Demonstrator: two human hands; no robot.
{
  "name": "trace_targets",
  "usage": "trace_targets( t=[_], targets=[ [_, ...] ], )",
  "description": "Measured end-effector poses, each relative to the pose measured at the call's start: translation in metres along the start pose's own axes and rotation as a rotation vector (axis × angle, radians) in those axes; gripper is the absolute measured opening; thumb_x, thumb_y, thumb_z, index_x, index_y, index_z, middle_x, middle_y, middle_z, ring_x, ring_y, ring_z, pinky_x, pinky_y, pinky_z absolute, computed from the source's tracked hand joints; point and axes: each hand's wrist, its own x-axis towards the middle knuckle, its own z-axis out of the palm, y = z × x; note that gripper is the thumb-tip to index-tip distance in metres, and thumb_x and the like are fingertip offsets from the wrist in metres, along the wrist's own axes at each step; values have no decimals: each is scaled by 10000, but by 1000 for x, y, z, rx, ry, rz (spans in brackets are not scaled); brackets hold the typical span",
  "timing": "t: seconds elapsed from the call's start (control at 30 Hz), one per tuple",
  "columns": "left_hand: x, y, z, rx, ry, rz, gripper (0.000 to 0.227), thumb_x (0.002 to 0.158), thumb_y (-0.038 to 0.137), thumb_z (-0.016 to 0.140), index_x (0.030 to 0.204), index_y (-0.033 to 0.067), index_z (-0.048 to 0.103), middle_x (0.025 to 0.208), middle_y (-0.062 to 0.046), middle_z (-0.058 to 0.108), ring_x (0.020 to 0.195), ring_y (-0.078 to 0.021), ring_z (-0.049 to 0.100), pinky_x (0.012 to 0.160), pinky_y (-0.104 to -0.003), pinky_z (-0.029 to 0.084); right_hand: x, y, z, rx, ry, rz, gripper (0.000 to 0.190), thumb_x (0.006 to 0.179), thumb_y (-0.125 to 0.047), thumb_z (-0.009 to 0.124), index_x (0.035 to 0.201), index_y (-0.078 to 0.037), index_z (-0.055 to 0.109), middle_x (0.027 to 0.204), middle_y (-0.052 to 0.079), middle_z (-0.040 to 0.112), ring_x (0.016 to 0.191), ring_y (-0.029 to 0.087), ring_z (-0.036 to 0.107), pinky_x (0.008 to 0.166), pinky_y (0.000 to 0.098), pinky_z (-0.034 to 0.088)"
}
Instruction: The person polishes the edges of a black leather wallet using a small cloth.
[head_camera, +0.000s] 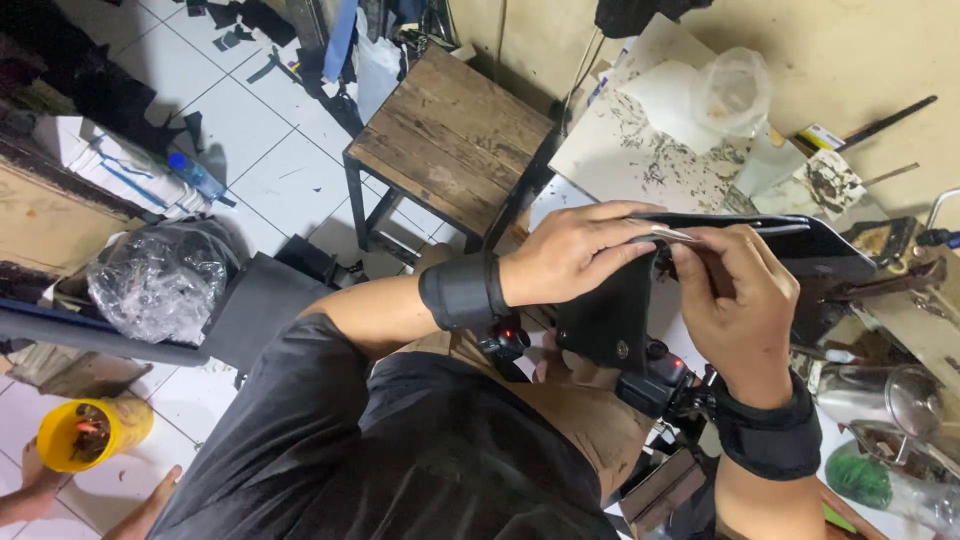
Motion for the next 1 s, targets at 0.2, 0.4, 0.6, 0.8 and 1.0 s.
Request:
trace_targets(
  t=[0.2, 0.4, 0.6, 0.8, 1.0],
  targets=[
    [-1, -2, 2, -3, -27, -6, 261, 1030, 181, 661, 1279, 103, 688, 1364, -95, 669, 1095, -311, 733, 903, -353, 611, 4, -1, -5, -7, -26, -5, 170, 1030, -38, 760, 1164, 24, 675, 1040, 133, 700, 823, 165, 687, 788, 280, 538],
    [1, 0, -1, 10, -35, 4, 276, 1017, 178, 669, 1282, 101, 690, 1363, -100, 668, 1087, -323, 727, 896, -369, 603, 5, 2, -11, -48, -48, -6, 184, 1037, -59, 754, 1175, 32, 674, 1000, 141, 698, 842, 186, 695, 815, 286, 537],
    [0, -2, -1, -8, -34, 18, 281, 1018, 164, 674, 1288, 88, 681, 1365, -106, 665, 1106, -320, 726, 912, -367, 605, 9, -5, -12, -58, 7, 52, 438, 929, -74, 774, 1267, 34, 518, 926, 143, 684, 838, 214, 660, 800, 321, 502],
    [1, -2, -2, -9, -29, 41, 276, 1023, 144, 676, 1294, 88, 678, 1366, -108, 664, 1123, -324, 726, 937, -365, 604, -1, 15, -11, -78, 20, -113, 416, 961, -74, 852, 1246, -46, 551, 1101, 175, 638, 978, 234, 648, 848, 297, 527],
    [2, 3, -4, -54, -32, 0, 285, 1007, 127, 689, 1290, 96, 688, 1358, -128, 664, 1080, -313, 739, 908, -351, 614, 5, -1, -15, -89, -82, -68, 364, 952, 2, 778, 1302, -51, 697, 1075, 121, 680, 893, 212, 665, 790, 294, 528]
  ],
)
